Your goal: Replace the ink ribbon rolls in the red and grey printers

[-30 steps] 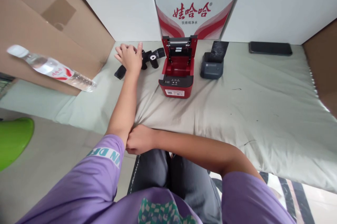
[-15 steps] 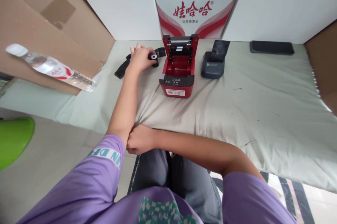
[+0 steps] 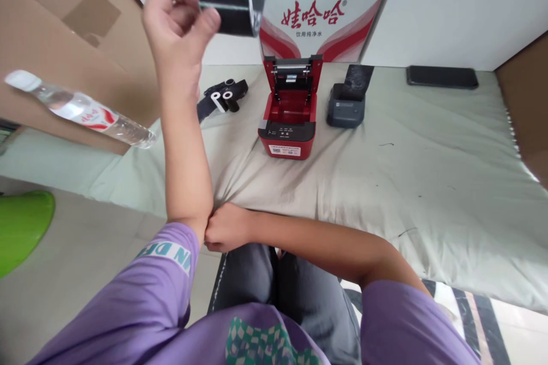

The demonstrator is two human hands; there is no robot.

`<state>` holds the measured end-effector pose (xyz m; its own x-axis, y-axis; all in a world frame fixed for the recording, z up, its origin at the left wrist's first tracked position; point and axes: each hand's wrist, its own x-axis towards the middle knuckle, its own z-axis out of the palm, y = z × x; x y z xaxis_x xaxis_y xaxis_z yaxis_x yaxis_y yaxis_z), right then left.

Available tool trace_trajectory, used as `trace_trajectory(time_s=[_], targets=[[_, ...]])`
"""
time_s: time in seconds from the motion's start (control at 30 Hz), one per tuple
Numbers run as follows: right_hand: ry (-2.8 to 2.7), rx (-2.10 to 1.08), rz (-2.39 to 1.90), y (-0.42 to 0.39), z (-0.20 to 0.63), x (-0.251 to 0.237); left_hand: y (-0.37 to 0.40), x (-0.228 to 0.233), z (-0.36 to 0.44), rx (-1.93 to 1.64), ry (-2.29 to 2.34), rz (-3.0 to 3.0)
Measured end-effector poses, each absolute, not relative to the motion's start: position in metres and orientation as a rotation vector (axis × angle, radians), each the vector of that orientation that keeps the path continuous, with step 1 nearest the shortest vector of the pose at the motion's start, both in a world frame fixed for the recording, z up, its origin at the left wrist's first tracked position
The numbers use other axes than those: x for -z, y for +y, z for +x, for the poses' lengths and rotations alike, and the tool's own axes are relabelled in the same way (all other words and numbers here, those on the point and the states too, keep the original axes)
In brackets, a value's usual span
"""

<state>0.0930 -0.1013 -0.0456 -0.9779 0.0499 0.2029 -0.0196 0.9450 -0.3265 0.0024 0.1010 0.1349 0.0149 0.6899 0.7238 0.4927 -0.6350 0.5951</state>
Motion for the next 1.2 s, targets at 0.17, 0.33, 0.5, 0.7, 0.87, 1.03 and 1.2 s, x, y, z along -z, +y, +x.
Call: trace_trajectory(time_s=[0.17, 0.33, 0.5, 0.7, 0.87, 1.03, 1.2], targets=[[-2.894, -0.478, -0.020, -0.102, 0.093, 0.046, 0.089, -0.139, 0.017, -1.670, 1.341, 2.050], [-2.895, -0.477, -0.013, -0.102, 0.093, 0.048, 0.077, -0.138, 0.028, -1.380, 1.256, 2.098], [-2.895, -0.487, -0.022, -0.102, 0.092, 0.048, 0.072, -0.136, 0.031, -1.254, 0.876, 1.996], [-2.885, -0.468, -0.015, -0.102, 0.092, 0.048, 0.062, -0.137, 0.036, -1.082, 0.597, 2.072], [-2.905, -0.477, -0.009, -0.103, 0.092, 0.049, 0.054, -0.139, 0.052, -0.953, 0.721, 2.466], [-2.901, -0.475, -0.014, -0.102, 0.093, 0.048, 0.054, -0.131, 0.065, -0.957, 0.863, 2.410], [-2.912, -0.485, -0.012, -0.102, 0.093, 0.046, 0.051, -0.135, 0.069, -0.939, 0.942, 2.316]])
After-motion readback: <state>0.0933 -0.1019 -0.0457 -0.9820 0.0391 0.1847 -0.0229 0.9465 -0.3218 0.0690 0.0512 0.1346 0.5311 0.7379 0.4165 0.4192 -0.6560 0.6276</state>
